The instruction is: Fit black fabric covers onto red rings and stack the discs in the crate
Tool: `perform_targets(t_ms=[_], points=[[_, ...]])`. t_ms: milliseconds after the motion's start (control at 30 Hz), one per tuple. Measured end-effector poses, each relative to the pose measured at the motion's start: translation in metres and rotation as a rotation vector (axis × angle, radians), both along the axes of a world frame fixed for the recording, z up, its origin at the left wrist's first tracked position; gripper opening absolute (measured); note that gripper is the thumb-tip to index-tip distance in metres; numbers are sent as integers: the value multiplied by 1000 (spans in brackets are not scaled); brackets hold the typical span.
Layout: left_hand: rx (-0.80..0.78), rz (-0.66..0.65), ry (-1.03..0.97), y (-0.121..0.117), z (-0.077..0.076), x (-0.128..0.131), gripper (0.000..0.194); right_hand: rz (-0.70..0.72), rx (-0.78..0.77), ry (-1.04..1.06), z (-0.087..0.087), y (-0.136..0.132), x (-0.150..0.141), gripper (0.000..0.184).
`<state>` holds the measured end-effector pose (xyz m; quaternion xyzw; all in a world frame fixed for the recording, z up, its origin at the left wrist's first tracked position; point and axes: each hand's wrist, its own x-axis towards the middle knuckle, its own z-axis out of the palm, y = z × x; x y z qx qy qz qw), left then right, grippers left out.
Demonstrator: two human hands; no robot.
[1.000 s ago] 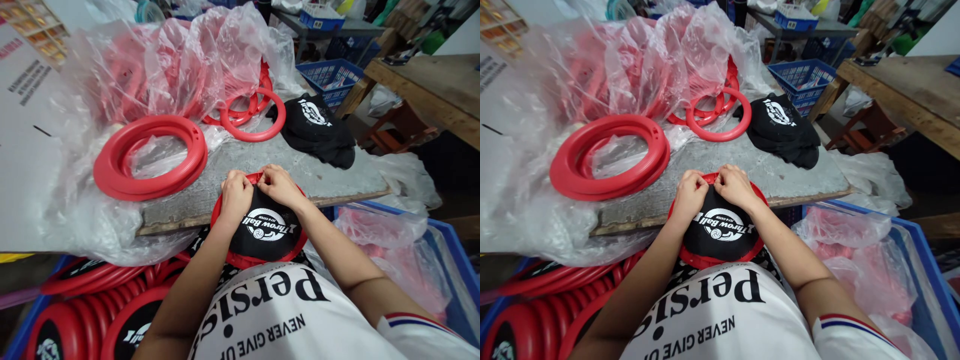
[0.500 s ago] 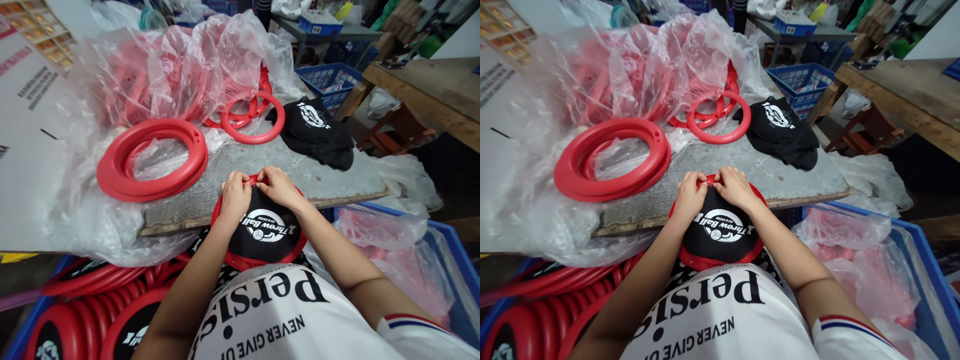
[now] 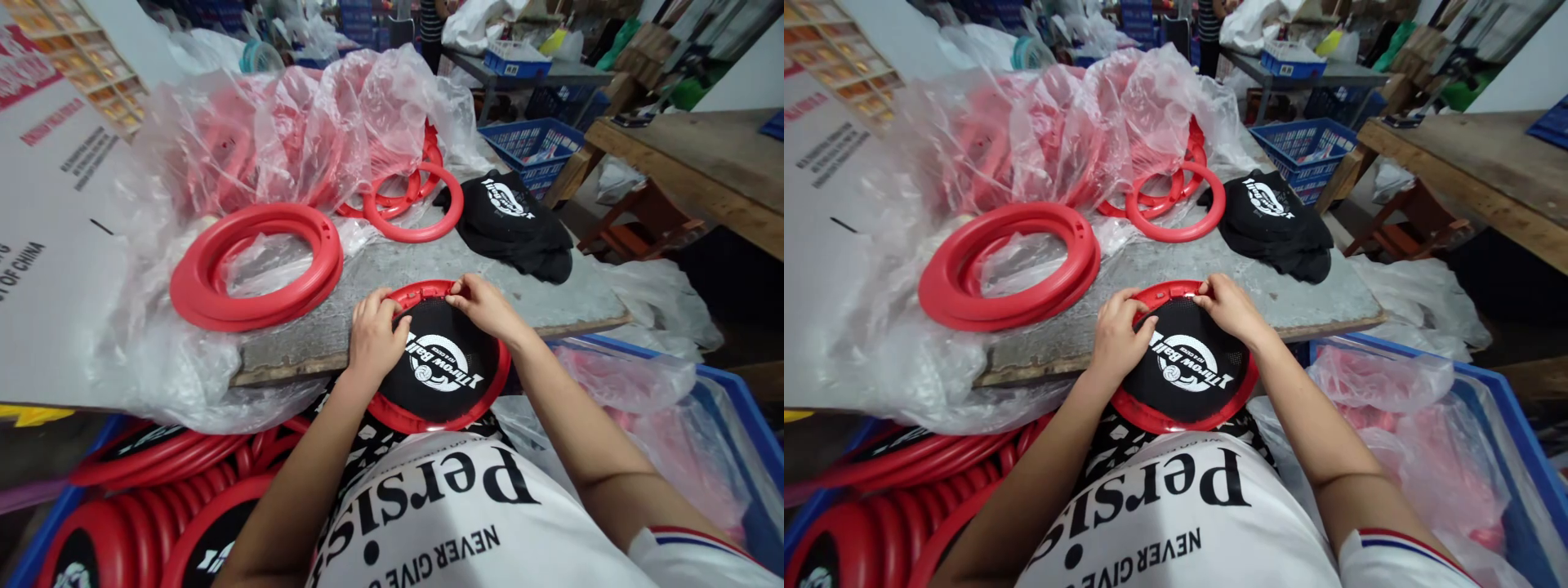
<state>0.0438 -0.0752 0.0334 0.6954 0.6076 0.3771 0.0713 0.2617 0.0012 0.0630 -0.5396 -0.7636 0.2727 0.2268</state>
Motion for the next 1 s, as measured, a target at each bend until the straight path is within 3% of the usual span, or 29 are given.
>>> perform_targets(t_ms=[200, 367, 733, 1000], points=[[-26, -28, 11, 3, 1, 0, 12, -86, -46, 83, -15, -11, 8, 14], [-16, -64, 98, 1, -6, 3, 4, -155, -15, 61, -28, -28, 14, 18], [-33, -96, 164, 0, -4, 6, 5, -159, -29, 71, -29, -30, 14, 17], [-40, -82, 320, -6, -2, 12, 11, -159, -53, 109, -32, -30, 15, 17]])
